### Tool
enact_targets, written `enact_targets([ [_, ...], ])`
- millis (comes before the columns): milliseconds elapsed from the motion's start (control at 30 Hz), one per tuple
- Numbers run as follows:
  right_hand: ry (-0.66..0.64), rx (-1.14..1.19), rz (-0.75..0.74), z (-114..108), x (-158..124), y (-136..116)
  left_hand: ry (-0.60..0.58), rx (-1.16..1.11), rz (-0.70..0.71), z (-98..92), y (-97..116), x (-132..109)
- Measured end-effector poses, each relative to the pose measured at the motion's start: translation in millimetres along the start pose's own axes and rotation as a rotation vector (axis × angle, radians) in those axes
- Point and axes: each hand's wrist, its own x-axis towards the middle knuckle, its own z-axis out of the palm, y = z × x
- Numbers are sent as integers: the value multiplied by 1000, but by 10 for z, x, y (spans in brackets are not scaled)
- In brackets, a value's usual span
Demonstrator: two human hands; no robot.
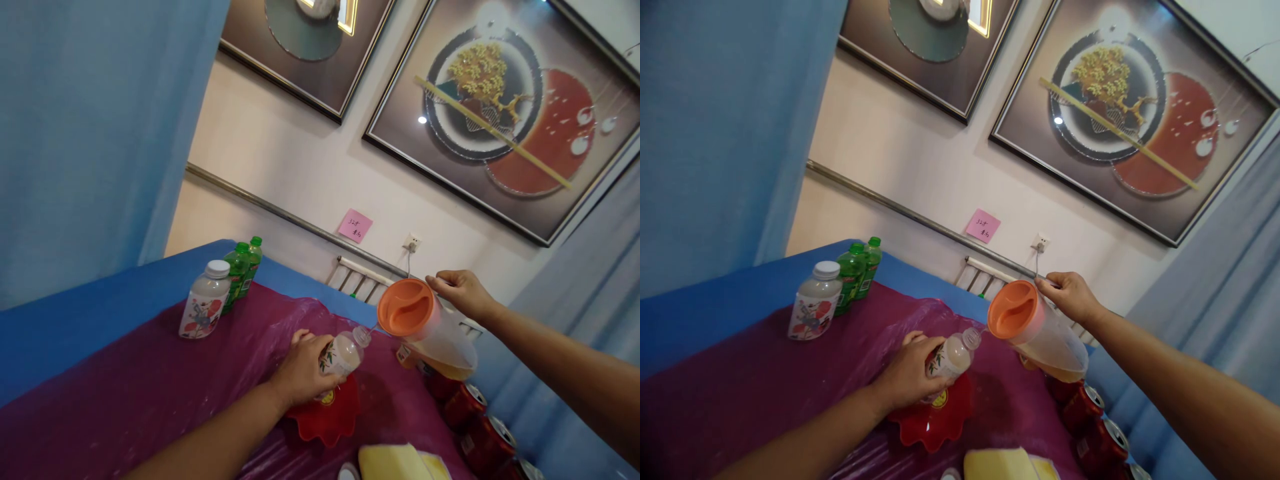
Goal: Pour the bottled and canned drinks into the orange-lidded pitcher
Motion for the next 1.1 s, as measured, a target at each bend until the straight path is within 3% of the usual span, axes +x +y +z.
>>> enact_targets([
  [1100,-3,-15,-7,0,-10,3,-7,0,0,-4,10,-2],
])
